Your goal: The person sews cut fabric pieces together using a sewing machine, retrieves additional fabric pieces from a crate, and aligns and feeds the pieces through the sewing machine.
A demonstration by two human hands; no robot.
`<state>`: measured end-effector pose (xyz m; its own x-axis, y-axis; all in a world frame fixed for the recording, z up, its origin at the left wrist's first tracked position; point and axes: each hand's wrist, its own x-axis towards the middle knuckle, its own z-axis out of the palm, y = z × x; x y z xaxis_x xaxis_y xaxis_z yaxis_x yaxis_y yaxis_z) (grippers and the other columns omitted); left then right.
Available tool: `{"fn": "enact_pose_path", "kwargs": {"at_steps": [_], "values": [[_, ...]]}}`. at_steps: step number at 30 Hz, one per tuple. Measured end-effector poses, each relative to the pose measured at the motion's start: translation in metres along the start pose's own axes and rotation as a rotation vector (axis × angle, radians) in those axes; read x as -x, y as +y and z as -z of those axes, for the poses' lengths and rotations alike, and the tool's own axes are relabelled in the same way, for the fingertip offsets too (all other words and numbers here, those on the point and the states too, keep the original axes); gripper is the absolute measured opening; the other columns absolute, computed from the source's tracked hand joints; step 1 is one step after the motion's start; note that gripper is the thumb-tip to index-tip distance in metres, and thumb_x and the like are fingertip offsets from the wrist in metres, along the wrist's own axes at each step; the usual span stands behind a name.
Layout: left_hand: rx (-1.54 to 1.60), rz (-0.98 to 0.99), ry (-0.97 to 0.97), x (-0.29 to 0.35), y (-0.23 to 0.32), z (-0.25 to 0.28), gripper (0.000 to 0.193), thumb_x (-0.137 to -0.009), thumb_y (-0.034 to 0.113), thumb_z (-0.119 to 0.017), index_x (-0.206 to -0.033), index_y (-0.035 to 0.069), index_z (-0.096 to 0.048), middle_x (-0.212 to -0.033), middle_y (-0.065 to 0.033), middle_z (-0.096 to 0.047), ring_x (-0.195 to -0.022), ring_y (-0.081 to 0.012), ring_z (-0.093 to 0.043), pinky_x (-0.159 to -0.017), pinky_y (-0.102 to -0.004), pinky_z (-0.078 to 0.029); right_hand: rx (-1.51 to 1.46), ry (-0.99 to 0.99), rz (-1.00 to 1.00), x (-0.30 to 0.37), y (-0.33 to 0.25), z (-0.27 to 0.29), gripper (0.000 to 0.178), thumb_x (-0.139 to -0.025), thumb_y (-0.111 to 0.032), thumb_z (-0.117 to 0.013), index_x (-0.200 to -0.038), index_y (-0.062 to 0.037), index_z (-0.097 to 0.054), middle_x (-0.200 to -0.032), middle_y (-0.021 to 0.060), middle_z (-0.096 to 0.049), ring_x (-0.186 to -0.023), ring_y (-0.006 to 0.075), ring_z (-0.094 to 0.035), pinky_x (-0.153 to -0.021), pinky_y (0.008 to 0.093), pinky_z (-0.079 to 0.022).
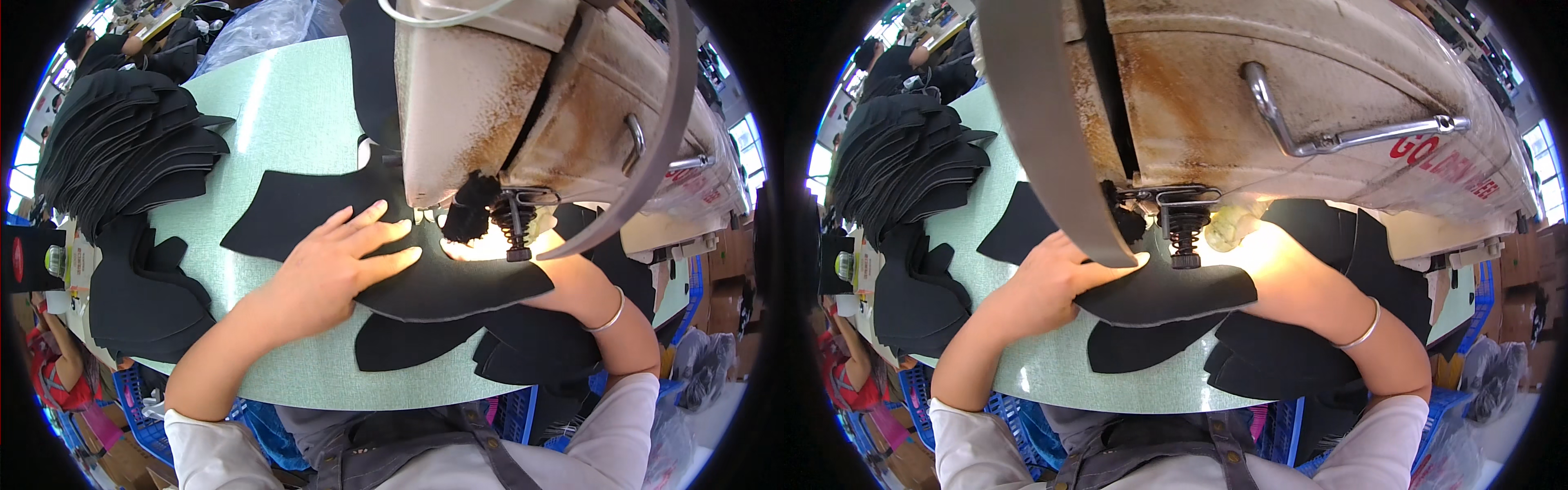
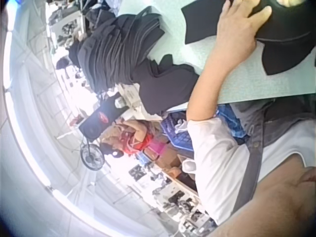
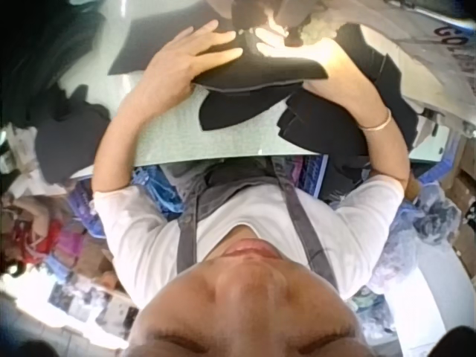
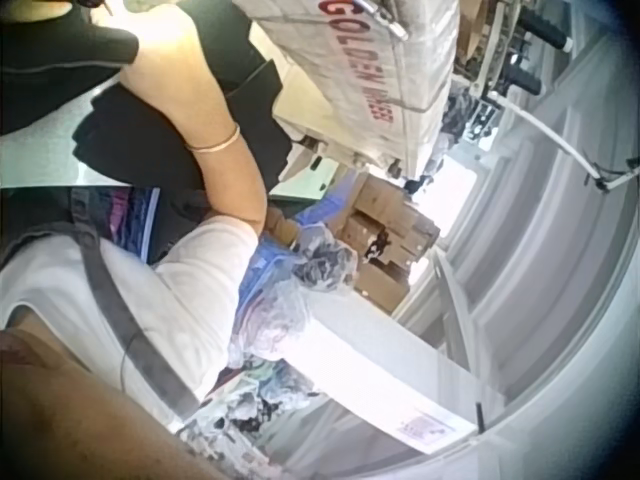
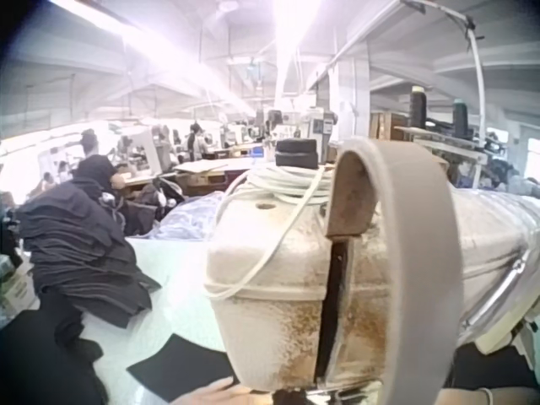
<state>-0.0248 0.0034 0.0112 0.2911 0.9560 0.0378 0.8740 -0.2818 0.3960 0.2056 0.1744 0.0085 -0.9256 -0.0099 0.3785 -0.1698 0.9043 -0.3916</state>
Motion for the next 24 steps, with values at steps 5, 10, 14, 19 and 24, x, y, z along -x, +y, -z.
{"fn": "enact_pose_path", "kwargs": {"at_steps": [5,10,14,19,24], "values": [[0.011,-0.070,0.026,-0.005,-0.004,-0.002,0.069,-0.063,-0.006,-0.065,-0.129,0.011,-0.057,-0.137,-0.0117,-0.050,-0.136,-0.0358,-0.040,-0.108,-0.0527,-0.037,0.325,-0.182,0.091,0.008,0.018,0.001,0.043,-0.068,-0.013,-0.069,-0.109,-0.0027,-0.064,-0.096,0.0128,-0.064,-0.090,0.0305,-0.063,-0.080,0.0426,-0.049],[-0.105,0.004,0.198,0.001,0.034,-0.027,0.060,-0.068,0.003,-0.069,-0.127,0.005,-0.057,-0.130,-0.0186,-0.050,-0.127,-0.0379,-0.046,-0.103,-0.0531,-0.042,0.495,-0.092,0.064,-0.005,-0.033,-0.012,0.031,-0.074,-0.013,-0.061,-0.102,0.0009,-0.066,-0.089,0.0146,-0.063,-0.087,0.0274,-0.063,-0.075,0.0369,-0.050],[0.084,0.034,0.048,0.003,0.013,-0.006,0.059,-0.069,-0.006,-0.063,-0.127,0.009,-0.059,-0.128,-0.0129,-0.055,-0.129,-0.0360,-0.048,-0.107,-0.0519,-0.039,0.293,-0.194,-0.092,0.001,-0.022,-0.004,0.028,-0.075,-0.010,-0.062,-0.101,-0.0020,-0.067,-0.083,0.0122,-0.064,-0.077,0.0284,-0.064,-0.068,0.0377,-0.051],[0.109,-0.026,0.021,-0.003,-0.003,-0.003,0.063,-0.069,-0.011,-0.061,-0.128,0.012,-0.060,-0.132,-0.0109,-0.054,-0.134,-0.0342,-0.044,-0.111,-0.0535,-0.035,0.194,-0.106,-0.032,0.001,-0.003,0.003,0.026,-0.070,-0.007,-0.063,-0.095,-0.0041,-0.067,-0.083,0.0112,-0.064,-0.073,0.0305,-0.062,-0.070,0.0394,-0.052],[0.072,-0.095,0.077,-0.004,-0.014,-0.012,0.068,-0.065,-0.008,-0.068,-0.129,0.014,-0.059,-0.133,-0.0093,-0.054,-0.136,-0.0321,-0.043,-0.110,-0.0539,-0.036,0.251,-0.371,-0.261,0.014,0.020,0.013,0.029,-0.062,-0.008,-0.063,-0.089,-0.0019,-0.068,-0.086,0.0123,-0.066,-0.074,0.0294,-0.062,-0.079,0.0416,-0.050]]}}
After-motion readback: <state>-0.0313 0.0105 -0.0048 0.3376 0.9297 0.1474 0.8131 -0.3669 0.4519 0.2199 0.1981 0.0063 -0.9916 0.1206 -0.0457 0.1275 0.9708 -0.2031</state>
